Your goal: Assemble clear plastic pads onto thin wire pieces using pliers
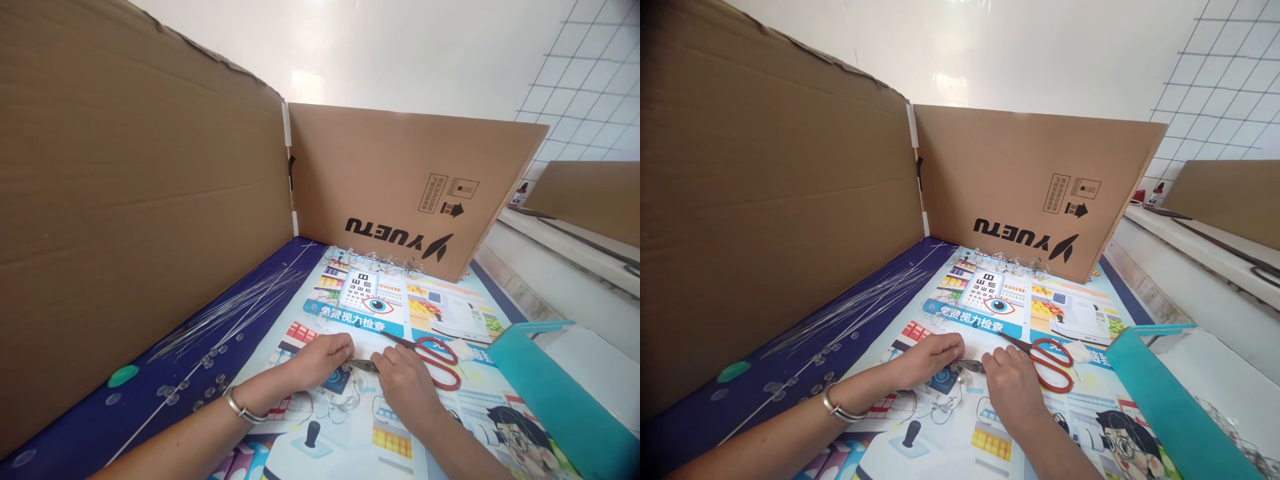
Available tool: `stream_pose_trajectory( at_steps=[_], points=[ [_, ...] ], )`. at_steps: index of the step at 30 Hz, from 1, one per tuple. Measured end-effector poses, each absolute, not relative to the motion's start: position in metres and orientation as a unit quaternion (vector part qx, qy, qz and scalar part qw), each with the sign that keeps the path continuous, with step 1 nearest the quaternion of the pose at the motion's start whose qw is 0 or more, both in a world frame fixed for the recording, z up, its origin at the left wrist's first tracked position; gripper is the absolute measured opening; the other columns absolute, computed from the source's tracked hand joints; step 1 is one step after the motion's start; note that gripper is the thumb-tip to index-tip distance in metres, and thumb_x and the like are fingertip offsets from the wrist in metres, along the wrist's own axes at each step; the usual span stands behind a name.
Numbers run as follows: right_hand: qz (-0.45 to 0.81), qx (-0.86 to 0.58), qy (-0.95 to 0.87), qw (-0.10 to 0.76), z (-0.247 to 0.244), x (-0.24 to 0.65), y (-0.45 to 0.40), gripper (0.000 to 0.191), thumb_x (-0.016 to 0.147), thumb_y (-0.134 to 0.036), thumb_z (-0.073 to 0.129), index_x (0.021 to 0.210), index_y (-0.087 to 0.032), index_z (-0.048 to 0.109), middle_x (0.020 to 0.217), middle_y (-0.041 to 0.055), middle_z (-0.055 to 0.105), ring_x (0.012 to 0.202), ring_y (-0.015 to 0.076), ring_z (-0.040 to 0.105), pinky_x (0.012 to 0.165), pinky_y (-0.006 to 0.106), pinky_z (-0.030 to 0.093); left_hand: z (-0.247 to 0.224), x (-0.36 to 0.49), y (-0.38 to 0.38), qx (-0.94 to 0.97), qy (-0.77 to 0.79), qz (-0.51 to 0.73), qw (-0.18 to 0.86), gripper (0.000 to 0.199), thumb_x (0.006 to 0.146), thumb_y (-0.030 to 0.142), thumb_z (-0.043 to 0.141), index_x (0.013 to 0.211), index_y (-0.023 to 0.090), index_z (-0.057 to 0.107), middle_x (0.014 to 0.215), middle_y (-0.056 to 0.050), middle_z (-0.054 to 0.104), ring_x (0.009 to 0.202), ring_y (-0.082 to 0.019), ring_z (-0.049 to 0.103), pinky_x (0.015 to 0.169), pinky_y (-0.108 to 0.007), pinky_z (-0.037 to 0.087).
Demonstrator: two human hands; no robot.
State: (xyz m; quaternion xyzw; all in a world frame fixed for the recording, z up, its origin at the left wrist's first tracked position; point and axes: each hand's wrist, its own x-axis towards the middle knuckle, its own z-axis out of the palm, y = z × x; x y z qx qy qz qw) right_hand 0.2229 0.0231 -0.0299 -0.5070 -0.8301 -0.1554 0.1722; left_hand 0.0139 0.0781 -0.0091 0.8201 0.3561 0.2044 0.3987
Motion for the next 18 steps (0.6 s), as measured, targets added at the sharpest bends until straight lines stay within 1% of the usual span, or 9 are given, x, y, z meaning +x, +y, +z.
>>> stream_pose_trajectory(
  at_steps=[6,13,18],
  points=[
    [-0.139,-0.514,-0.831,0.163,-0.0267,0.2210,0.0210,0.019,0.079,-0.006,0.048,0.081,-0.021,0.059,0.069,0.0010,0.051,0.071,0.0146,0.044,0.068,0.027,0.031,-0.0091,0.0143,0.0771,0.826,0.361,0.203,0.382,0.027,0.090,0.030,0.030,0.073,0.018,0.048,0.073,0.001,0.053,0.066,-0.013,0.045,0.063,-0.023,0.037],
    [-0.127,-0.516,-0.833,0.153,-0.0257,0.2194,0.0196,0.020,0.080,-0.005,0.046,0.082,-0.021,0.059,0.071,0.0016,0.052,0.073,0.0158,0.044,0.070,0.029,0.031,-0.0090,0.0138,0.0773,0.824,0.369,0.204,0.378,0.025,0.089,0.027,0.031,0.072,0.018,0.047,0.072,0.002,0.053,0.066,-0.012,0.046,0.061,-0.022,0.037],
    [-0.102,-0.518,-0.835,0.151,-0.0261,0.2209,0.0203,0.021,0.080,-0.006,0.045,0.081,-0.021,0.058,0.071,0.0009,0.052,0.072,0.0151,0.044,0.068,0.028,0.031,-0.0095,0.0141,0.0775,0.822,0.371,0.202,0.382,0.023,0.088,0.026,0.032,0.074,0.018,0.049,0.073,0.002,0.054,0.067,-0.012,0.046,0.062,-0.022,0.037]
  ],
)
